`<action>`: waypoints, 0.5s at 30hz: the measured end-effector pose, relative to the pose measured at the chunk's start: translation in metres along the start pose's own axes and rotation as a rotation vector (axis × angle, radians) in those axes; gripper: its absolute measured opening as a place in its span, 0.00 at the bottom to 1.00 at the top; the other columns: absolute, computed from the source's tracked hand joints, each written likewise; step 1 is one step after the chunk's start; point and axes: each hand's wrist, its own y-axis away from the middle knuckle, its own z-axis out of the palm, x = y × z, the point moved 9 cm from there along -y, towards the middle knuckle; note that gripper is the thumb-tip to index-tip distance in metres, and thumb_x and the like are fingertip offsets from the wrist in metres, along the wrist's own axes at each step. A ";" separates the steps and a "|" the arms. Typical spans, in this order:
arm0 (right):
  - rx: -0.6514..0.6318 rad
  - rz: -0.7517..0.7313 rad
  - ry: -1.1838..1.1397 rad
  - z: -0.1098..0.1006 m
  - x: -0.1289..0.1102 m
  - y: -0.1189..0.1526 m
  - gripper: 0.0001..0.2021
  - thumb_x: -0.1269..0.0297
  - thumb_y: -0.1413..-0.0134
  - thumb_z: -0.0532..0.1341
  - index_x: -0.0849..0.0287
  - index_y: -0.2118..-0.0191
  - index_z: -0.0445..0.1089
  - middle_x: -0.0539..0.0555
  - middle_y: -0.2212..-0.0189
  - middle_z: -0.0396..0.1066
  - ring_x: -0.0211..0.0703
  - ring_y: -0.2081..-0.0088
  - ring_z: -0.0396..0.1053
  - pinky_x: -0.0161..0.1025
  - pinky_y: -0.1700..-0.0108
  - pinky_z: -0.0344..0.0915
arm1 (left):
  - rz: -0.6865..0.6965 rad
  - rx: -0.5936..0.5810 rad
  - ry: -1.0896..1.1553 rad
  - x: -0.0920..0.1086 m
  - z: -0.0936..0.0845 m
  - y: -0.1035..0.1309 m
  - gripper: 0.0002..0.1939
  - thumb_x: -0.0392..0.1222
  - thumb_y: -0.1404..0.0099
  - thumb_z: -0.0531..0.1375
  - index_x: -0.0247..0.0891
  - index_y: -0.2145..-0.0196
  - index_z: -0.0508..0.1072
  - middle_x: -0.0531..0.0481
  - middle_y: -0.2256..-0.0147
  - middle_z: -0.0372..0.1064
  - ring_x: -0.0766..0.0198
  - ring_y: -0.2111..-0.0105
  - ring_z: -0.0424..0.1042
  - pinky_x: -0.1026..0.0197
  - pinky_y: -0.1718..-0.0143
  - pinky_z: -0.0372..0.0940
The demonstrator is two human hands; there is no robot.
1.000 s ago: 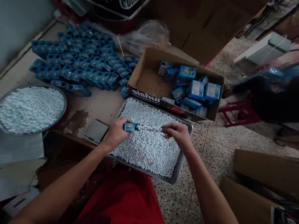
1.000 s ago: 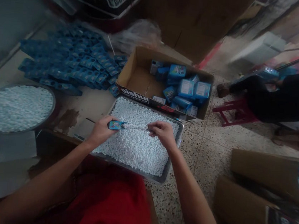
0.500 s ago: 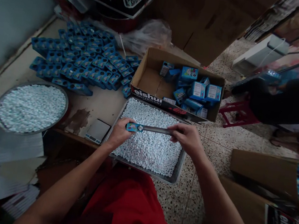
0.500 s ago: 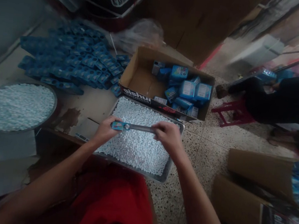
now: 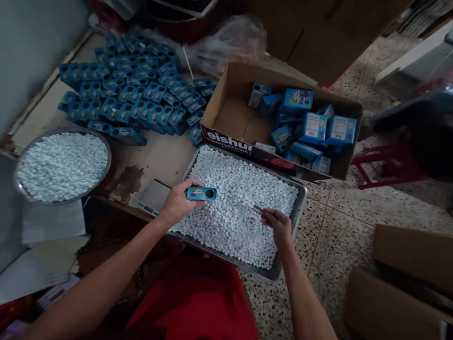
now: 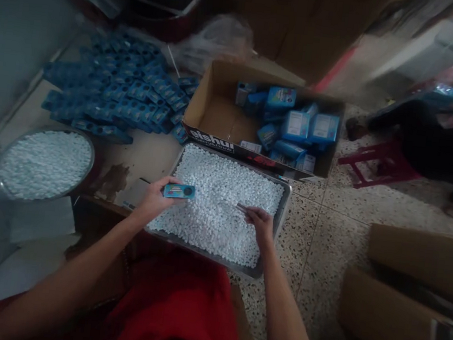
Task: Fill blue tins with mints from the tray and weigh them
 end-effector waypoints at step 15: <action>-0.348 -0.214 0.441 0.081 -0.193 0.059 0.09 0.67 0.51 0.65 0.62 0.64 0.81 0.50 0.81 0.75 0.36 0.81 0.71 0.32 0.76 0.67 | 0.189 -0.016 -0.261 0.023 0.016 0.009 0.18 0.33 0.49 0.67 0.42 0.59 0.79 0.50 0.60 0.78 0.53 0.57 0.74 0.56 0.54 0.66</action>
